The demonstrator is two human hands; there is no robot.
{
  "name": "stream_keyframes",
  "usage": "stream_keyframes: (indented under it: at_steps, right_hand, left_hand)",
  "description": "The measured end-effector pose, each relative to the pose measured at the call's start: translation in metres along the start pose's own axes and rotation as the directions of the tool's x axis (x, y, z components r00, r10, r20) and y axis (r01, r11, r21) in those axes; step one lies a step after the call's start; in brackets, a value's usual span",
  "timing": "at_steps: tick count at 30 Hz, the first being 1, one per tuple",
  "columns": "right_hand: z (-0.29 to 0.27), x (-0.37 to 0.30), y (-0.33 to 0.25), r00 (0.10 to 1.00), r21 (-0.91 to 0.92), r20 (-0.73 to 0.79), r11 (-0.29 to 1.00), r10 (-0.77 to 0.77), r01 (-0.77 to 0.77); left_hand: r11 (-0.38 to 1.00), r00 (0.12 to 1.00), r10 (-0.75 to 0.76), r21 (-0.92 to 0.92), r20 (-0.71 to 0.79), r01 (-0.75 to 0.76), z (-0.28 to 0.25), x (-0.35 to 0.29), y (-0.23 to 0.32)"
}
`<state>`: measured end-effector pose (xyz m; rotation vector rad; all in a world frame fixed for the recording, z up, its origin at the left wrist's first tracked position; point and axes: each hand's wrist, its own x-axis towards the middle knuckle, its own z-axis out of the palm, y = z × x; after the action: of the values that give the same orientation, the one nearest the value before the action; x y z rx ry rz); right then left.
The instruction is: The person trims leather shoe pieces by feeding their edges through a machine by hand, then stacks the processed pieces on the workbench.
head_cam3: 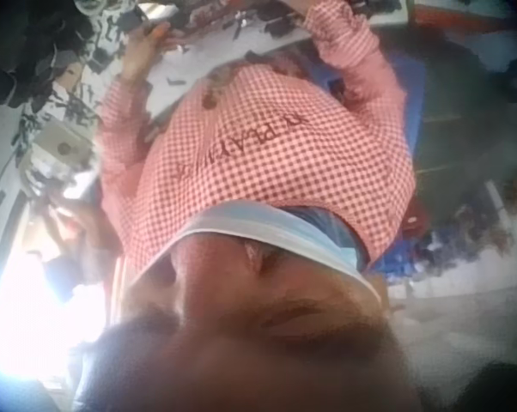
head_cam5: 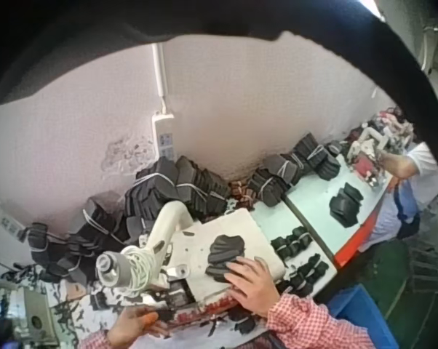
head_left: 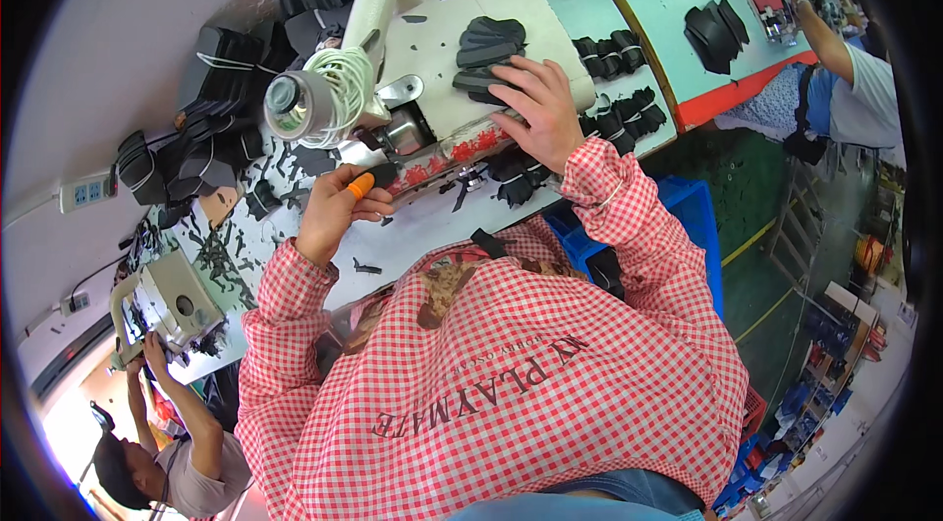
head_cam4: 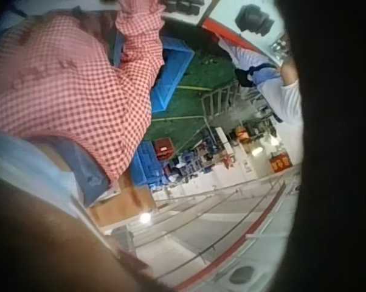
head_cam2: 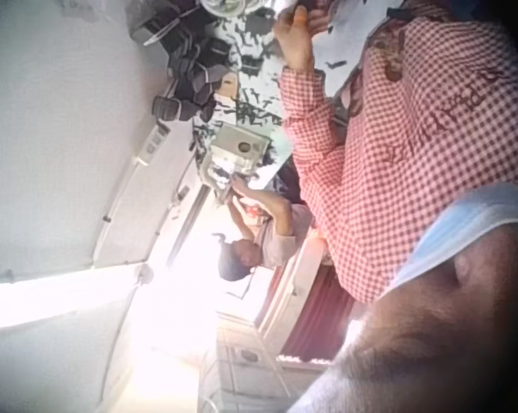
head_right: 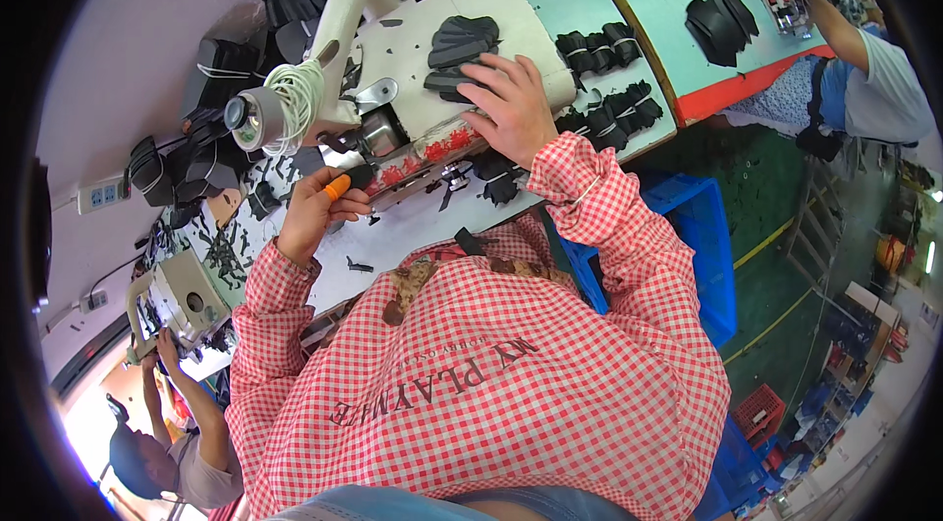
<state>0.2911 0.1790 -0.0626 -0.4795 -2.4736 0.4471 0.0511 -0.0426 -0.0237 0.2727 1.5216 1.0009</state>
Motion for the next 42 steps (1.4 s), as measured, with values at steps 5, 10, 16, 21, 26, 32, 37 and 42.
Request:
stream_keyframes:
  at_steps: [5, 10, 16, 21, 26, 32, 37, 42]
  right_hand:
    - [-0.004, 0.012, -0.038, 0.991, 0.092, -0.134, 0.996, 0.006, 0.007]
    - [0.021, 0.025, -0.072, 0.959, 0.554, 0.228, 0.786, 0.171, -0.272]
    - [0.048, 0.046, -0.083, 0.89, 0.356, 0.411, 0.863, 0.199, -0.358]
    - [0.03, 0.041, -0.057, 0.911, 0.316, 0.369, 0.898, 0.182, -0.308]
    - [-0.017, 0.036, -0.005, 0.999, 0.019, 0.045, 0.999, -0.027, 0.026]
    - [-0.057, 0.048, 0.018, 0.98, 0.041, 0.156, 0.99, 0.128, -0.135]
    - [-0.049, 0.081, 0.058, 0.848, -0.012, 0.405, 0.929, 0.343, -0.37]
    - [-0.014, 0.13, 0.003, 0.602, -0.419, 0.721, 0.908, 0.343, -0.016]
  left_hand:
    - [0.977, 0.997, -0.044, 0.203, -0.07, 0.058, -0.003, -0.003, 0.01]
    - [0.981, 0.991, -0.058, 0.176, -0.122, 0.079, -0.006, 0.002, 0.015]
    - [0.958, 0.995, -0.1, 0.272, 0.031, 0.088, 0.014, 0.021, 0.024]
    - [0.946, 0.989, -0.126, 0.309, 0.082, 0.095, 0.002, 0.022, 0.018]
    - [0.966, 0.983, -0.12, 0.246, 0.136, 0.084, 0.008, 0.005, -0.002]
    - [0.966, 0.974, -0.012, 0.254, 0.228, -0.048, 0.056, 0.006, -0.024]
    - [0.961, 0.936, 0.093, 0.216, 0.338, -0.174, 0.085, 0.002, -0.021]
    - [0.92, 0.937, 0.297, 0.209, 0.186, -0.333, 0.096, 0.012, -0.024]
